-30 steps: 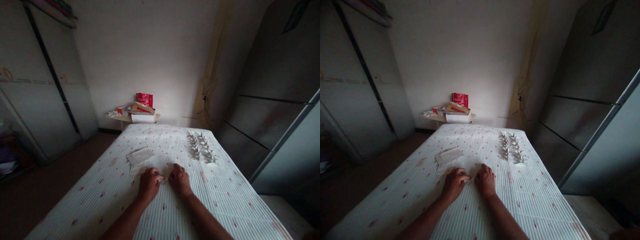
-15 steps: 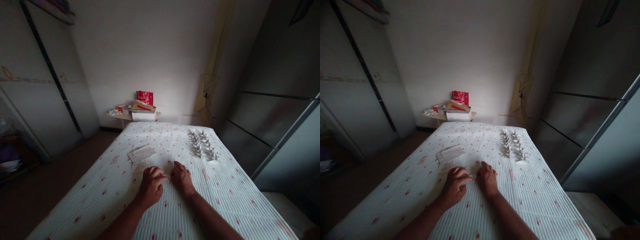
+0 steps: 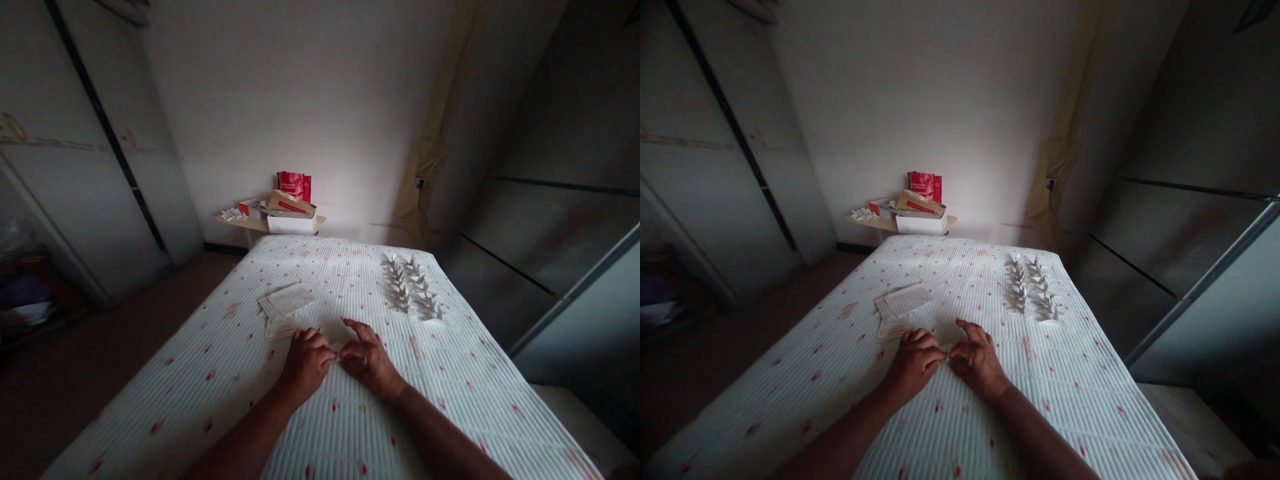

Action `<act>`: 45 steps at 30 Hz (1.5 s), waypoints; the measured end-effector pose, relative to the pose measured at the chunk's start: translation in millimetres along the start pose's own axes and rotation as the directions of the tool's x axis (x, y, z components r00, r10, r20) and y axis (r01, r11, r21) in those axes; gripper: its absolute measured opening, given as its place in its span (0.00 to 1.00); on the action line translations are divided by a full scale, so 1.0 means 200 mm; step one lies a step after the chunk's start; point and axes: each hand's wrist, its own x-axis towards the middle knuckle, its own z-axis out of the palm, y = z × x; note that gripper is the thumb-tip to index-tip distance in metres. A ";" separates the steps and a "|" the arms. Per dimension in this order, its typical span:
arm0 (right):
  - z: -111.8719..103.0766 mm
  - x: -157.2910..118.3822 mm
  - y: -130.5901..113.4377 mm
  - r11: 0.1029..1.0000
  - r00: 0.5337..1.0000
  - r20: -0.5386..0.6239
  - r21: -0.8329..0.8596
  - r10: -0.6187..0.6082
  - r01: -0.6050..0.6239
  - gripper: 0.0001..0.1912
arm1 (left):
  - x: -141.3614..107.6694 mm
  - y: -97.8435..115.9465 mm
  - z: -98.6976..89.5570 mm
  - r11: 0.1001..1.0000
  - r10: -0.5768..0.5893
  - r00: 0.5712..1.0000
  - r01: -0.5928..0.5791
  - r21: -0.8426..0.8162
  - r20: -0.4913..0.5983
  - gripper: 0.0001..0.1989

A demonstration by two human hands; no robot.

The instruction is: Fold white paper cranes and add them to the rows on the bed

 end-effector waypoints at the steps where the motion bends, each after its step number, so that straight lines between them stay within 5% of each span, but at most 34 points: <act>1: 0.01 0.00 0.00 1.000 1.000 0.001 -0.016 -0.008 0.008 0.07 | 0.00 0.00 0.00 1.000 0.001 1.000 -0.001 -0.003 0.003 0.06; 9: 0.03 0.02 -0.01 0.998 1.000 0.027 -0.057 -0.002 0.004 0.06 | 0.00 -0.02 0.03 0.998 -0.032 0.999 0.032 -0.053 0.012 0.07; 17: 0.01 0.05 -0.06 0.984 0.978 0.116 -0.065 0.174 -0.168 0.06 | 0.01 -0.03 0.04 0.978 -0.135 0.990 0.139 -0.154 0.037 0.08; 27: 0.03 0.12 -0.10 0.916 0.911 0.139 -0.170 0.388 -0.364 0.08 | 0.02 0.00 0.04 0.960 -0.259 0.962 0.265 -0.086 0.083 0.05; 36: 0.04 0.13 -0.07 0.891 0.881 0.144 -0.142 0.450 -0.432 0.07 | 0.04 0.02 0.04 0.946 -0.325 0.940 0.324 0.026 0.105 0.04; 45: 0.03 0.10 -0.06 0.911 0.907 0.091 -0.074 0.412 -0.406 0.04 | 0.06 0.03 0.03 0.908 -0.418 0.900 0.416 0.042 0.125 0.03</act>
